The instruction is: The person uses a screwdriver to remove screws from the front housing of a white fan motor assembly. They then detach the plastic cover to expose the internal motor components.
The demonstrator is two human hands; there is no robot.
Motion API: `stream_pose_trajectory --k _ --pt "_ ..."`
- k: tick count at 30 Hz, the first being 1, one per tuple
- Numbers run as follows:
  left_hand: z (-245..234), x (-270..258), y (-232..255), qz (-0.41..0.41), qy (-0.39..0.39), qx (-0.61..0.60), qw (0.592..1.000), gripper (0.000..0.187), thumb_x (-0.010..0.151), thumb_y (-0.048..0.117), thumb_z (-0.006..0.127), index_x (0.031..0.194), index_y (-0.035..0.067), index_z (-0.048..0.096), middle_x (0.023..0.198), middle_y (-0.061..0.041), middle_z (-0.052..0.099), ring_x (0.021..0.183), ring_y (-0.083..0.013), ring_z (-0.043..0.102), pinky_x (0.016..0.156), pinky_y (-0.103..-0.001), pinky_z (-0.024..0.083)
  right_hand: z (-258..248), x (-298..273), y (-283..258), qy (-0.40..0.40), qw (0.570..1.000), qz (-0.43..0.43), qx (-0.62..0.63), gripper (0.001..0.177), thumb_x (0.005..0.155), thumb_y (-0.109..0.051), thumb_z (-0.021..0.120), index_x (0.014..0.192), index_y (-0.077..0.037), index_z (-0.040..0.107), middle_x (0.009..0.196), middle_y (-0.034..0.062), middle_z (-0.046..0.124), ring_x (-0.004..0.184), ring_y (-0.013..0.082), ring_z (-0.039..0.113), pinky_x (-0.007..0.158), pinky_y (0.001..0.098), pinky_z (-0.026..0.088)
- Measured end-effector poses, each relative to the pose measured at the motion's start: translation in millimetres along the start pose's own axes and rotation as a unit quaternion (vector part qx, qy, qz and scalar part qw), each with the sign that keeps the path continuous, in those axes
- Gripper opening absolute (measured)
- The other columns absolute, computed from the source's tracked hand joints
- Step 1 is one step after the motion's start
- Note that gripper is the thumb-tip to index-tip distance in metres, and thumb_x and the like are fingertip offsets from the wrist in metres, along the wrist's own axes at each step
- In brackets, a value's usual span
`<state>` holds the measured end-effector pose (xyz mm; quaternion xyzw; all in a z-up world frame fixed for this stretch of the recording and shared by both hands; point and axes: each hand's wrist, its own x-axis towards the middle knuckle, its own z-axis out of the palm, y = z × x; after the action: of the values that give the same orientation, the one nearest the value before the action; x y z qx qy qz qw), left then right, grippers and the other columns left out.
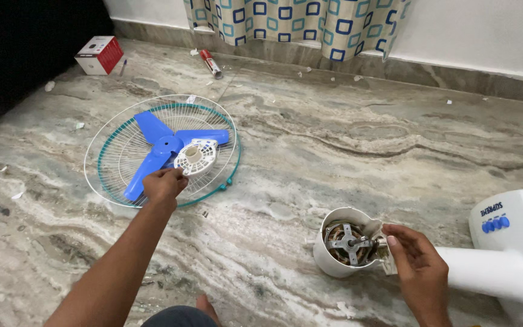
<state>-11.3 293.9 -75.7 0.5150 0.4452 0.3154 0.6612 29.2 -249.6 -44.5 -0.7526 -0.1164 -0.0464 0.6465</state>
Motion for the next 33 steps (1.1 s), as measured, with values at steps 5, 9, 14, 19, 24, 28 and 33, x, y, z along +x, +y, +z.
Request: stream_pose_trajectory --k 5,9,14,19,24,28,33 --pt "6.7 -7.9 -6.2 0.014 0.012 0.076 0.997 0.019 0.084 -0.003 0.076 0.094 -0.016 0.069 0.088 -0.021 0.073 0.073 -0.0278 0.076 0.060 -0.029 0.064 0.4 0.3 -1.7 0.000 1.000 -0.006 0.004 0.027 0.098 0.000 0.061 0.124 0.005 0.064 0.121 0.0149 0.073 0.115 0.0198 0.069 0.101 0.0318 0.055" --pt "7.6 -8.3 -12.4 0.015 0.008 0.147 0.989 0.022 0.085 0.000 0.077 0.094 -0.018 0.067 0.087 -0.022 0.074 0.074 -0.0285 0.077 0.059 -0.030 0.064 0.5 -0.5 -1.5 0.000 1.000 0.001 0.028 0.027 0.098 0.000 0.061 0.124 0.006 0.064 0.122 0.0151 0.072 0.116 0.0197 0.069 0.102 0.0315 0.054" --pt "0.7 4.4 -16.1 0.047 -0.100 0.192 0.975 0.029 0.085 0.004 0.077 0.101 -0.018 0.069 0.089 -0.021 0.074 0.073 -0.0248 0.076 0.061 -0.030 0.064 -0.2 -0.7 -3.7 -0.004 1.000 0.014 0.028 0.026 0.098 0.000 0.061 0.124 0.005 0.064 0.121 0.0149 0.073 0.117 0.0195 0.069 0.102 0.0313 0.054" --pt "-0.2 6.0 -15.2 0.155 -0.142 0.381 0.901 0.050 0.084 0.013 0.076 0.128 -0.006 0.061 0.091 -0.020 0.078 0.081 -0.0267 0.077 0.073 -0.038 0.060 -1.0 0.6 -3.7 -0.006 1.000 0.007 0.021 0.025 0.098 -0.001 0.061 0.123 0.005 0.065 0.120 0.0150 0.073 0.115 0.0198 0.069 0.101 0.0312 0.055" --pt "7.7 -22.3 -2.1 0.257 -0.134 0.412 0.864 0.054 0.088 0.022 0.075 0.132 -0.005 0.060 0.094 -0.019 0.078 0.088 -0.0293 0.077 0.082 -0.041 0.059 0.2 1.8 -2.2 -0.012 0.999 -0.008 0.035 0.025 0.098 -0.001 0.061 0.123 0.005 0.065 0.121 0.0148 0.073 0.116 0.0197 0.069 0.102 0.0311 0.054" --pt "30.6 -70.4 15.3 0.282 -0.183 0.360 0.870 0.054 0.090 0.021 0.072 0.137 -0.001 0.057 0.099 -0.017 0.079 0.089 -0.0263 0.078 0.081 -0.038 0.060 1.2 2.7 -2.1 -0.012 0.999 0.011 0.030 0.026 0.098 -0.001 0.061 0.123 0.004 0.065 0.120 0.0149 0.074 0.114 0.0196 0.070 0.100 0.0312 0.055" --pt "73.6 -145.7 37.9 0.312 -0.249 0.269 0.877 0.053 0.091 0.021 0.073 0.137 0.001 0.057 0.109 -0.017 0.078 0.098 -0.0233 0.078 0.086 -0.034 0.061 3.1 2.3 -2.7 -0.015 1.000 0.008 0.022 0.026 0.097 -0.001 0.062 0.122 0.003 0.066 0.120 0.0140 0.074 0.115 0.0188 0.070 0.099 0.0303 0.056"
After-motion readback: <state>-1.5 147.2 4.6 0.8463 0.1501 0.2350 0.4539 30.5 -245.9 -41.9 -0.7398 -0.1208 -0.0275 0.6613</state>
